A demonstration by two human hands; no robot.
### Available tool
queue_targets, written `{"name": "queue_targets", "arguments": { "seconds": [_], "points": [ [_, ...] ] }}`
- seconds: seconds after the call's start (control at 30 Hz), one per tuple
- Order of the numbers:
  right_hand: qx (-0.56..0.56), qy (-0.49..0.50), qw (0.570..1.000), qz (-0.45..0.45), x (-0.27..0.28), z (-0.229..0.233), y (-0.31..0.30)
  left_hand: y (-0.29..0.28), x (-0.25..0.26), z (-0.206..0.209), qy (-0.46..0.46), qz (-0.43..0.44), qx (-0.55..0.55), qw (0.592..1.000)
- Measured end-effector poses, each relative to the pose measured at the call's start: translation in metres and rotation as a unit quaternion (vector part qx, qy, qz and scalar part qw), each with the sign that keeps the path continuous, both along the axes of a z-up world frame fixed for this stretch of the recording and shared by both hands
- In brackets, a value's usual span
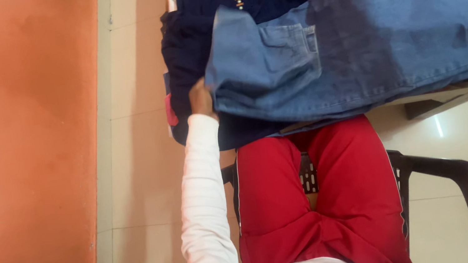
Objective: The person spreads out and smooths a blue dress, grey trousers, and denim jeans on a table before folding and placing them into an open suitcase.
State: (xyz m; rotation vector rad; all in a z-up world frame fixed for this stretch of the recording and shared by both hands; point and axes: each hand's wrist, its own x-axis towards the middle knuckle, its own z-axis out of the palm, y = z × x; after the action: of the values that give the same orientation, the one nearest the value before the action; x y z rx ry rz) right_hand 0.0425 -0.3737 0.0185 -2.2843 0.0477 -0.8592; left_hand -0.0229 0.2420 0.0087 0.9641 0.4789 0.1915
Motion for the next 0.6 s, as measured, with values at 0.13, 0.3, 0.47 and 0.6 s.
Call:
{"name": "queue_targets", "arguments": {
  "seconds": [0.13,0.3,0.47,0.6],
  "points": [
    [-0.001,0.005,1.000,-0.011,-0.009,-0.004,-0.008,-0.018,-0.033,-0.013,0.173,0.077,0.550,0.813],
    [0.002,0.014,1.000,-0.009,-0.014,-0.012,-0.004,-0.115,-0.038,0.012,-0.097,-0.070,0.728,0.676],
    [0.002,0.016,1.000,-0.010,-0.015,-0.012,-0.007,-0.194,-0.035,0.015,-0.039,-0.064,0.842,0.534],
    [-0.001,0.014,1.000,-0.013,-0.014,-0.010,-0.012,-0.176,-0.017,-0.017,0.011,-0.159,0.765,0.624]
  ]
}}
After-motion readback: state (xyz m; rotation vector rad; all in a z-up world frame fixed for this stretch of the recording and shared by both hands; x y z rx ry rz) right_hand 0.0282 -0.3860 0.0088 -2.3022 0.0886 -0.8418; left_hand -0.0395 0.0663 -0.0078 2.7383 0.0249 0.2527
